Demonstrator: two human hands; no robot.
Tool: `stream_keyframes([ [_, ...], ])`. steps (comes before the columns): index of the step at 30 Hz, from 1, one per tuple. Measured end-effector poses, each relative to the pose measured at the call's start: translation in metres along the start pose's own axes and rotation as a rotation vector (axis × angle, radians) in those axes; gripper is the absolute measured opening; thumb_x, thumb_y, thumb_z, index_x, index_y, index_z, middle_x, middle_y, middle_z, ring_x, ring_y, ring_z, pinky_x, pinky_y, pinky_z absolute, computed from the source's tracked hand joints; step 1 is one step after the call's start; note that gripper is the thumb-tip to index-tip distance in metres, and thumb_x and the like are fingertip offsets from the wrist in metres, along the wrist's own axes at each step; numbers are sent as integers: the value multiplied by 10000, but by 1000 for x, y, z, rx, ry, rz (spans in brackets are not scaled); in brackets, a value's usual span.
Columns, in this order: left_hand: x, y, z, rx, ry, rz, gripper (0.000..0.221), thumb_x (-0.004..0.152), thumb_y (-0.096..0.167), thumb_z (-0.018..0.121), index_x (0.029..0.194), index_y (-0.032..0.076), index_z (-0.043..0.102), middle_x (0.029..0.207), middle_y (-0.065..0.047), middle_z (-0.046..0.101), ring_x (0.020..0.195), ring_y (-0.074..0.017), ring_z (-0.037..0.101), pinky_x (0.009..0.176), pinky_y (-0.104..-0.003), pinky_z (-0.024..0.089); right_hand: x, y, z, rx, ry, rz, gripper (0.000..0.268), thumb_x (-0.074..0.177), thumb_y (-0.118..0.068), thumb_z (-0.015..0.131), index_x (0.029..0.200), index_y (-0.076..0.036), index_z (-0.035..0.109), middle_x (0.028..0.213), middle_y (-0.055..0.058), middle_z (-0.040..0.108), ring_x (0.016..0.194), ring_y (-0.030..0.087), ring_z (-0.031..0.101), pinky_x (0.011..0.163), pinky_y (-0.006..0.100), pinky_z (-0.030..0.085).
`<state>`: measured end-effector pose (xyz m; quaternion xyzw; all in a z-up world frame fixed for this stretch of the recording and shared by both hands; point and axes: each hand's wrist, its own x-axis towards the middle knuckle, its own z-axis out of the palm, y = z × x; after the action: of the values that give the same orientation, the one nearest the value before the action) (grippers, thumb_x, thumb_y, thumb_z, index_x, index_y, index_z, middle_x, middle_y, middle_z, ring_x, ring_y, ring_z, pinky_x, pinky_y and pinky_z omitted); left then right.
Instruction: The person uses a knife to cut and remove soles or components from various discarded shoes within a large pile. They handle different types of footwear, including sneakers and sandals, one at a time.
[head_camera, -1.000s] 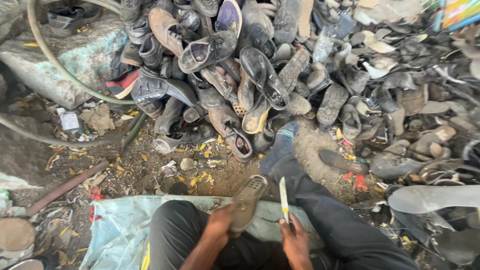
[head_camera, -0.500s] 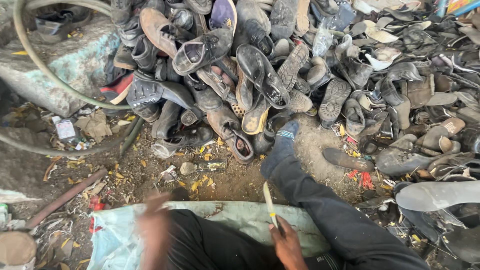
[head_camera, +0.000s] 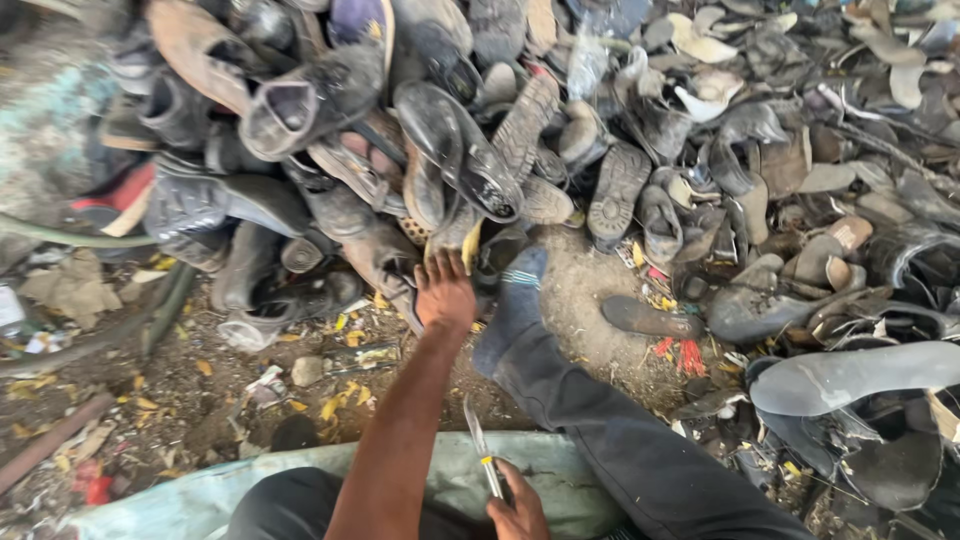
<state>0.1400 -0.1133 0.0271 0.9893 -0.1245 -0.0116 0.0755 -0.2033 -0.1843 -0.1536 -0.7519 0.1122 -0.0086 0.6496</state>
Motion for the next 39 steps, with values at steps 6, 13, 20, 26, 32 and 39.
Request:
stream_keyframes([
  [6, 33, -29, 55, 15, 40, 49, 698, 980, 35, 383, 1636, 13, 145, 1689, -220, 195, 1520, -350, 263, 1217, -467, 279, -5, -37, 1, 38, -3, 247, 618, 783, 44, 639, 1388, -74, 599, 1017, 84, 665, 918, 153, 630, 830, 290, 511],
  [13, -77, -36, 20, 43, 99, 62, 586, 966, 352, 609, 1418, -4, 499, 1481, -230, 416, 1386, -418, 397, 1151, -601, 351, 0, -25, 0, 401, -45, 489, 637, 832, 37, 598, 1444, -121, 520, 986, -6, 632, 789, 119, 557, 726, 276, 488],
  [20, -117, -42, -18, -209, -73, -100, 520, 870, 450, 677, 1289, 143, 651, 1631, -232, 245, 1438, -439, 297, 1060, -570, 448, 1, -28, 4, 339, 18, 417, 625, 793, 26, 618, 1407, -93, 602, 755, -9, 544, 504, 91, 413, 433, 281, 338],
  [26, -92, -48, -3, -413, 103, -233, 470, 1073, 406, 418, 1332, 63, 609, 1646, -266, 247, 1406, -465, 394, 1054, -551, 504, 6, -41, 3, 235, 54, 361, 583, 814, 7, 626, 1385, -107, 613, 755, 20, 567, 517, 116, 456, 456, 296, 382],
  [32, -36, -69, 29, 27, 109, -150, 352, 1038, 238, 409, 1051, 63, 714, 1655, -143, 293, 1507, -375, 337, 1129, -531, 428, 0, -5, -4, 39, 44, -32, 557, 816, 17, 660, 1364, -53, 590, 1024, 47, 687, 867, 126, 654, 737, 270, 541],
  [39, -76, -92, 0, -835, 739, -300, 216, 927, 3, 597, 1106, 36, 713, 1028, -162, 756, 922, -279, 719, 832, -432, 579, 11, -20, 3, 122, 91, -52, 575, 805, 30, 634, 1376, -28, 608, 986, 58, 654, 863, 151, 594, 749, 303, 500],
])
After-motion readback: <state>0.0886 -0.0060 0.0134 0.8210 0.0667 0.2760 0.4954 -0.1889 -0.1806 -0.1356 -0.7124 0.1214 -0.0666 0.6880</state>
